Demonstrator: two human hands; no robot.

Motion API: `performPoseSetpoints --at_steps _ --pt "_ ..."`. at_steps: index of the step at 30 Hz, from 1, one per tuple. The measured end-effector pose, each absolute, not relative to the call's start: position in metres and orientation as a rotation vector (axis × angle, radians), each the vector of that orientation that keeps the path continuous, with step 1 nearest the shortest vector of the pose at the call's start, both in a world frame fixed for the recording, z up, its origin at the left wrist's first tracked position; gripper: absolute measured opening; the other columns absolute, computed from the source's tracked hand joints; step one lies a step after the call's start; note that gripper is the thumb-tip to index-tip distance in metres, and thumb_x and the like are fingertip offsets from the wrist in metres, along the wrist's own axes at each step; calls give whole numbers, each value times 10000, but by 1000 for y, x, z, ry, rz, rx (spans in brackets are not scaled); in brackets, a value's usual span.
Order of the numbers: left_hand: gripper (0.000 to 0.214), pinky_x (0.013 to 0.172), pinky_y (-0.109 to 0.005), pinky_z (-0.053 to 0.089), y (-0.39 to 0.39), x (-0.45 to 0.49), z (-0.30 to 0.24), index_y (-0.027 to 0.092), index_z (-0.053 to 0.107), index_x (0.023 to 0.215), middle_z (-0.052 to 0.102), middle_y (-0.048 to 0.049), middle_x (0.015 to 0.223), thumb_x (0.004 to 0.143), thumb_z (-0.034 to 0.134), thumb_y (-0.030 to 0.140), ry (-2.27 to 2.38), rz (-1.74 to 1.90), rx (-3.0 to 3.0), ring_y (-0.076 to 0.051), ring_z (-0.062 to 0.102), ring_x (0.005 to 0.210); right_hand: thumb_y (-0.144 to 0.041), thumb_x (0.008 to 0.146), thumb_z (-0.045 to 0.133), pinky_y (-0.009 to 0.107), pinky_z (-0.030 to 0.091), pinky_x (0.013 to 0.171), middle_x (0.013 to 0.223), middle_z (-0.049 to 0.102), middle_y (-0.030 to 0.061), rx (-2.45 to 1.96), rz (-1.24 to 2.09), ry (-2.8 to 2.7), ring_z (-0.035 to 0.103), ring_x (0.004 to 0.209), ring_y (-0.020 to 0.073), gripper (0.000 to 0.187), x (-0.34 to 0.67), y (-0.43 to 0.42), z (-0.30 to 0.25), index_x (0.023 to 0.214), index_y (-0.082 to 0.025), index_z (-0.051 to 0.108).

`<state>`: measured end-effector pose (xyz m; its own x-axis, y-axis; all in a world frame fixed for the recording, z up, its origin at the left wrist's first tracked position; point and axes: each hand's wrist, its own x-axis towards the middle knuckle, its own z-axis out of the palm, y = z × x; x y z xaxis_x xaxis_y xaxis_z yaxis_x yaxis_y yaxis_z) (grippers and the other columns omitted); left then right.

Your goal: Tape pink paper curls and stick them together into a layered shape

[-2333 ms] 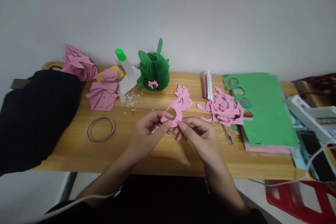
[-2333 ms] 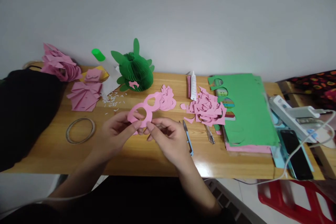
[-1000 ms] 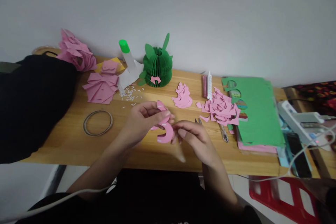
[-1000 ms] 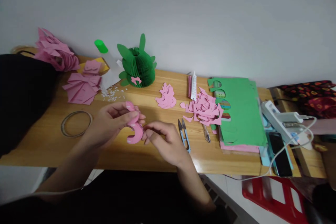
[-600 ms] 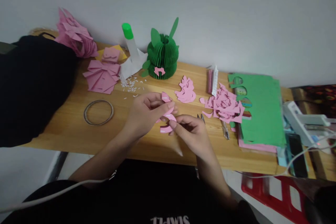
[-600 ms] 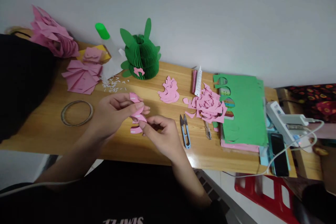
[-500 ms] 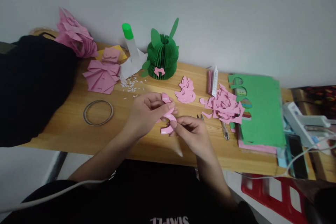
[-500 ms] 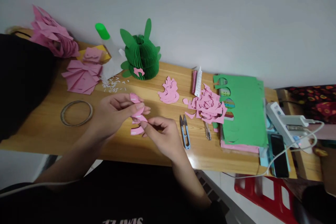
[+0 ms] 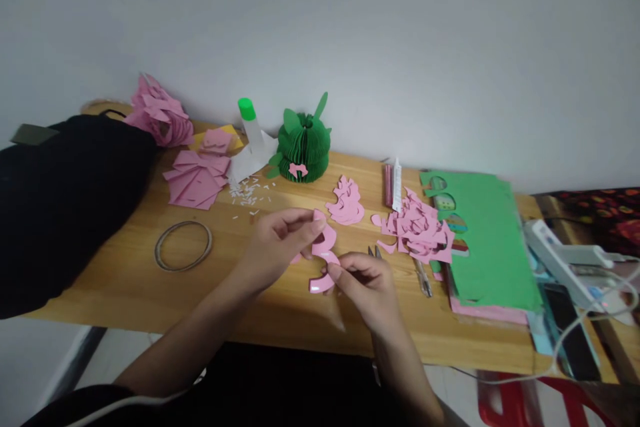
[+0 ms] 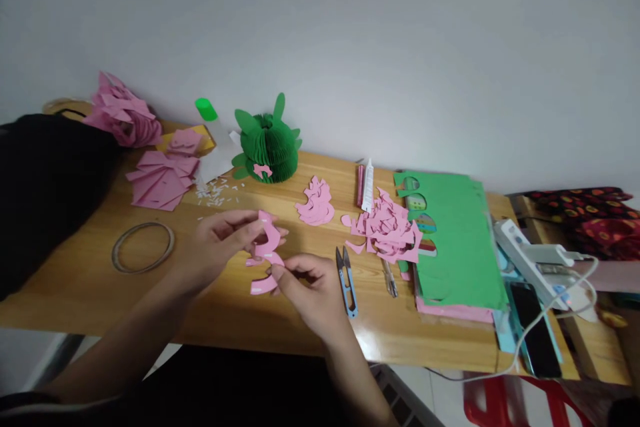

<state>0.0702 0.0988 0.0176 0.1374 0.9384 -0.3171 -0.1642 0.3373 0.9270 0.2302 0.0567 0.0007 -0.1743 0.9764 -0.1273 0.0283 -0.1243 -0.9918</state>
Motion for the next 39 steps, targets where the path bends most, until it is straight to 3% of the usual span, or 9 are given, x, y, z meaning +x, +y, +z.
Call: performPoseSetpoints --at_steps 6,13,18,25,33,39 --pt "136 530 -223 509 97 67 29 176 726 682 691 -3 615 719 715 307 1088 972 1041 -129 618 552 -303 849 656 248 501 556 653 728 24 -1137 1284 -1599 640 580 138 163 241 53 8 760 -198 744" --pt "72 555 -209 558 87 73 35 199 738 770 752 4 729 698 729 209 1055 978 1200 -138 691 630 -194 846 647 234 529 564 707 730 -6 -1202 988 -1465 645 599 119 94 237 54 27 898 -213 723" --pt "25 551 -181 550 80 75 33 191 705 771 753 22 731 773 728 181 1165 1132 1487 -109 696 620 -126 817 656 223 544 553 676 727 -20 -1212 965 -1393 639 555 104 152 230 51 28 902 -220 740" --pt "132 713 -223 584 76 74 29 199 678 992 754 -13 880 910 610 120 1086 1304 2193 -119 715 809 -117 788 712 227 562 567 688 746 -33 -1246 968 -1309 665 567 106 190 233 50 25 923 -242 762" --pt "168 762 -227 584 76 72 27 156 630 1079 744 -39 925 923 601 101 1037 1322 2392 -115 704 858 -109 841 665 209 537 573 691 714 -37 -1301 798 -1521 632 574 88 174 234 45 33 964 -206 743" --pt "179 797 -282 584 72 71 28 212 607 1107 749 -20 943 945 574 142 1091 1242 2408 -140 714 876 -87 858 645 203 539 599 752 733 -20 -1304 694 -1623 650 617 87 185 234 43 37 988 -190 727"
